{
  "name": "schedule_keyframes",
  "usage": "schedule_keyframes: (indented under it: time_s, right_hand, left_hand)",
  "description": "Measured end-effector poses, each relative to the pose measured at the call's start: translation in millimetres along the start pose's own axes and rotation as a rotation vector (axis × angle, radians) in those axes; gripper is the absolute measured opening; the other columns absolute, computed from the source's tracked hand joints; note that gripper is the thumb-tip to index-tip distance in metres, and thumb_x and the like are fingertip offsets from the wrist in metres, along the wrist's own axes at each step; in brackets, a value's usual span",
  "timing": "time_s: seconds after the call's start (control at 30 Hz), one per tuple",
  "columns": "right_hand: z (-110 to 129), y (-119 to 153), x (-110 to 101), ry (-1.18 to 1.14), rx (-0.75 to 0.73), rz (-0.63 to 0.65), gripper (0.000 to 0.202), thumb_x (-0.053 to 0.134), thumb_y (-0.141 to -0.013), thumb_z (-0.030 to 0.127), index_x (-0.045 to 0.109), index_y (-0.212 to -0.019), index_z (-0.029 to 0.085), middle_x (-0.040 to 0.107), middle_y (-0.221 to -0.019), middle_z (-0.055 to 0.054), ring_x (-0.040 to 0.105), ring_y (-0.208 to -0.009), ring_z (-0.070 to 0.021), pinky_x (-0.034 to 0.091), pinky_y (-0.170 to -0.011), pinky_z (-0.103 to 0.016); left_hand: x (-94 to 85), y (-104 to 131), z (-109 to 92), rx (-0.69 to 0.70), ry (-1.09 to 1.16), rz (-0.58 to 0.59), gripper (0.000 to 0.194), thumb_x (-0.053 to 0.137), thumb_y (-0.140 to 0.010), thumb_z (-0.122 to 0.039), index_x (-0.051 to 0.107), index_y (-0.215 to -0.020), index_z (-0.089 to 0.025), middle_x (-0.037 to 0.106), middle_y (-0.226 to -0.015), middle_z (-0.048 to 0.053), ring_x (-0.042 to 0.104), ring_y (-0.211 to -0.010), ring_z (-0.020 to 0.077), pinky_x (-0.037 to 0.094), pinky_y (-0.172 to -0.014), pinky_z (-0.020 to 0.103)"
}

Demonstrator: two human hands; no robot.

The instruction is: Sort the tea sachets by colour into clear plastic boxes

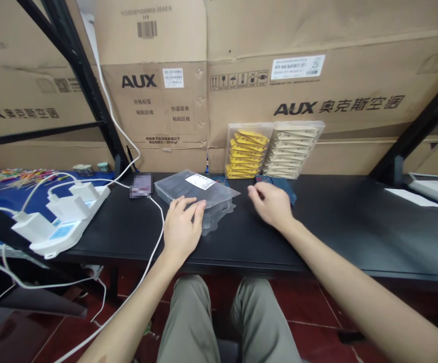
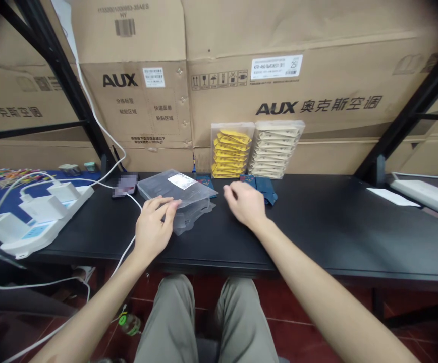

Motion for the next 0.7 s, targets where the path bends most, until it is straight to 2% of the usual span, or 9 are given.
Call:
schedule_keyframes:
  time_s: [0.07,0.13,0.23,0.3,0.47,0.7]
  right_hand:
    - [-30,-7,2,0.109,0.041,-0.015,0.037,0.041,-0.098,0.040,0.068,-0.109,0.016,0.067,-0.118,-0.014,0.057,-0.111,-0.0279,0.041,-0.097,-0.038]
    - [-61,-11,14,0.229,0.159,0.072,0.052,0.050,-0.093,0.052,0.060,-0.131,0.017,0.052,-0.142,-0.017,0.047,-0.126,-0.0365,0.037,-0.103,-0.048]
    - [-87,-8,39,0.284,0.269,0.286,0.066,0.048,-0.090,0.062,0.052,-0.141,0.020,0.046,-0.148,-0.018,0.043,-0.131,-0.0408,0.037,-0.103,-0.054]
    - [-83,-8,46,0.265,0.225,0.322,0.058,0.046,-0.094,0.056,0.054,-0.139,0.020,0.050,-0.145,-0.016,0.047,-0.128,-0.0375,0.041,-0.100,-0.050]
    - [-57,-8,44,0.248,0.072,0.291,0.039,0.045,-0.097,0.034,0.061,-0.128,0.016,0.058,-0.133,-0.015,0.056,-0.115,-0.0316,0.046,-0.091,-0.042]
    - [-46,-4,35,0.221,0.022,0.255,0.037,0.050,-0.094,0.027,0.060,-0.128,0.015,0.059,-0.124,-0.016,0.058,-0.111,-0.0299,0.046,-0.092,-0.040]
  left_hand:
    - [0.0,0,0,-0.004,0.005,-0.003,0.035,0.044,-0.099,-0.038,0.076,-0.104,-0.025,0.072,-0.108,0.005,0.057,-0.114,0.0261,0.049,-0.100,0.044]
    - [-0.2,0,0,-0.009,0.008,-0.005,0.034,0.044,-0.099,-0.038,0.076,-0.104,-0.025,0.072,-0.108,0.005,0.057,-0.115,0.0259,0.049,-0.100,0.044]
    - [-0.1,0,0,-0.005,0.006,-0.005,0.035,0.044,-0.099,-0.038,0.076,-0.104,-0.025,0.072,-0.108,0.005,0.057,-0.114,0.0256,0.048,-0.100,0.044]
    - [0.0,0,0,-0.002,0.002,-0.005,0.035,0.044,-0.099,-0.038,0.076,-0.104,-0.025,0.072,-0.108,0.005,0.057,-0.114,0.0257,0.048,-0.100,0.044]
    - [-0.5,0,-1,0.011,-0.007,-0.008,0.036,0.044,-0.099,-0.038,0.076,-0.104,-0.024,0.073,-0.107,0.005,0.057,-0.113,0.0255,0.049,-0.100,0.043]
    - [-1.1,0,-3,0.020,-0.021,0.001,0.037,0.043,-0.099,-0.038,0.076,-0.104,-0.023,0.073,-0.108,0.006,0.057,-0.114,0.0253,0.049,-0.099,0.042]
Point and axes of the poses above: each hand's wrist, its own y-axis away from the middle knuckle, its own x-axis out of the palm, z = x × y, the point moved 9 cm from there along -y, towards the middle knuckle
